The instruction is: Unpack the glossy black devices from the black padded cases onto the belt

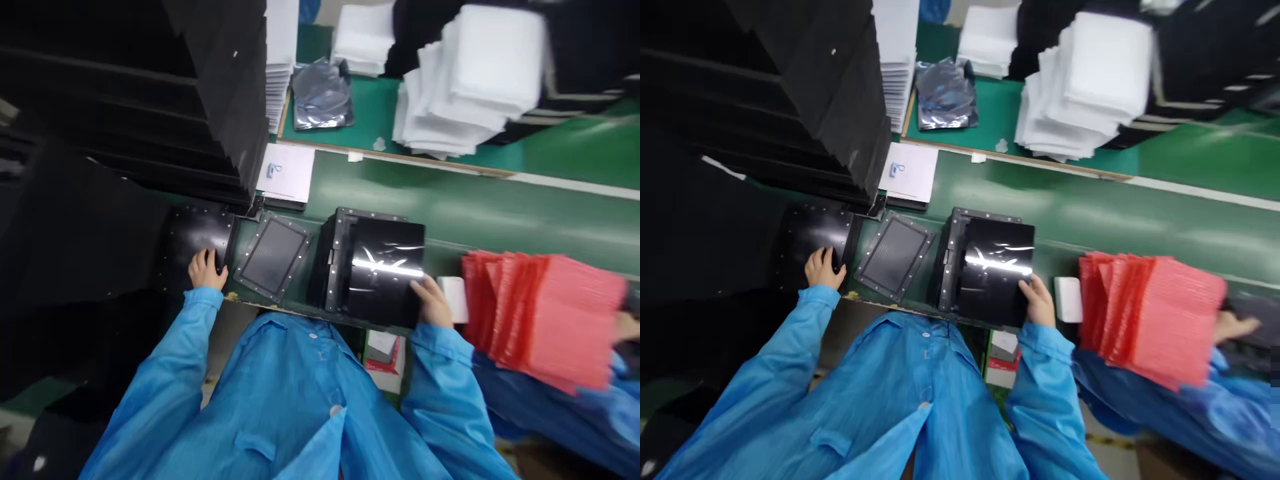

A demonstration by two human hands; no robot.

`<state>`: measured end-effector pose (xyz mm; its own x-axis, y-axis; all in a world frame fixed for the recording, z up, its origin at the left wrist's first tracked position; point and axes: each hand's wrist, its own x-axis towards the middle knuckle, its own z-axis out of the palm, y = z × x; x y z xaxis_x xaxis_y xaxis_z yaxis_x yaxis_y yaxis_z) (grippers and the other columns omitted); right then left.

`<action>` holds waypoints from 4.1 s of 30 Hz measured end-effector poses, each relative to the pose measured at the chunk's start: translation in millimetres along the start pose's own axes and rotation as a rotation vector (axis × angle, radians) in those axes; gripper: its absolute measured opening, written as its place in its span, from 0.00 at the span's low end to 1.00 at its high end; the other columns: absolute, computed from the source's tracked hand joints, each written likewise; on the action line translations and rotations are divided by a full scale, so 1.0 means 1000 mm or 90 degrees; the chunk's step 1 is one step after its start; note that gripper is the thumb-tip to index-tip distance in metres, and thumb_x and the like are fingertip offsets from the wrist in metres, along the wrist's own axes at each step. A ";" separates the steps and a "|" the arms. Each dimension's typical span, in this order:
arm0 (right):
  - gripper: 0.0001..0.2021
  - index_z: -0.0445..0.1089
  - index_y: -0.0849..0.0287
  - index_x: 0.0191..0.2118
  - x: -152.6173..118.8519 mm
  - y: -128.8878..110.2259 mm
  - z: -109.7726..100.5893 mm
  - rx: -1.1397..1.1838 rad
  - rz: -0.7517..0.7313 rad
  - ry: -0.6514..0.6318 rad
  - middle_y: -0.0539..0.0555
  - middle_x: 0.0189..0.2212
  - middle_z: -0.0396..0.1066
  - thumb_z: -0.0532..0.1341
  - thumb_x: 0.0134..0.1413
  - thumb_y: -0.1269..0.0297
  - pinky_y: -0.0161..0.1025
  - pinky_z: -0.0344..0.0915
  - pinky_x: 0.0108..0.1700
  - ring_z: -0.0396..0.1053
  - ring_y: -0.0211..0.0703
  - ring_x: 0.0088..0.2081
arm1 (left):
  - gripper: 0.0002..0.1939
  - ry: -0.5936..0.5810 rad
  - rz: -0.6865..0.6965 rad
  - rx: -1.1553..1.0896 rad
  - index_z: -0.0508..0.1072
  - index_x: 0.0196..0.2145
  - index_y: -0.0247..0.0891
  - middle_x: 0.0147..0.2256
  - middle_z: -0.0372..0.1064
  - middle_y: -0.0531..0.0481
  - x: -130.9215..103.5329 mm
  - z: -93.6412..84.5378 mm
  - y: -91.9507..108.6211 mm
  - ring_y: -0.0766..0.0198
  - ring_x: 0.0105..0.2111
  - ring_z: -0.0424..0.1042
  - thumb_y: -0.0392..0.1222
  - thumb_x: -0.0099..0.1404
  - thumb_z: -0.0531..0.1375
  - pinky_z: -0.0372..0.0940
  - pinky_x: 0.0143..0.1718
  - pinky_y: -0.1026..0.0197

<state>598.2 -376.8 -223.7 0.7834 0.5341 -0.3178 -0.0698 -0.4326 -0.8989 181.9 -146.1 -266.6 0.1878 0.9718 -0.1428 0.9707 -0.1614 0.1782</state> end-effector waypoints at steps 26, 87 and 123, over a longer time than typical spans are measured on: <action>0.38 0.53 0.59 0.65 -0.064 0.110 0.000 -0.081 -0.040 -0.004 0.60 0.62 0.56 0.54 0.54 0.42 0.56 0.51 0.64 0.53 0.56 0.64 | 0.41 -0.352 0.212 -0.553 0.43 0.66 0.37 0.67 0.40 0.38 -0.115 0.082 0.194 0.53 0.67 0.42 0.53 0.62 0.56 0.44 0.66 0.46; 0.35 0.61 0.57 0.62 -0.125 0.045 0.048 -0.792 -0.350 -0.191 0.56 0.62 0.58 0.51 0.44 0.80 0.50 0.73 0.47 0.62 0.59 0.58 | 0.31 -0.186 -0.086 -0.204 0.63 0.58 0.35 0.63 0.46 0.29 -0.009 0.069 0.137 0.38 0.63 0.50 0.42 0.56 0.63 0.51 0.60 0.40; 0.19 0.69 0.53 0.38 0.023 -0.004 -0.078 0.297 0.017 0.044 0.55 0.35 0.76 0.66 0.38 0.50 0.59 0.67 0.48 0.74 0.53 0.37 | 0.32 -0.225 0.515 0.002 0.61 0.61 0.39 0.64 0.54 0.39 -0.165 0.008 0.283 0.47 0.65 0.49 0.51 0.62 0.60 0.50 0.63 0.41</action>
<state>664.6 -419.5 -204.2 0.8160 0.4702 -0.3363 -0.3482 -0.0645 -0.9352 427.2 -353.0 -200.2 0.8523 0.4500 -0.2666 0.5207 -0.7778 0.3520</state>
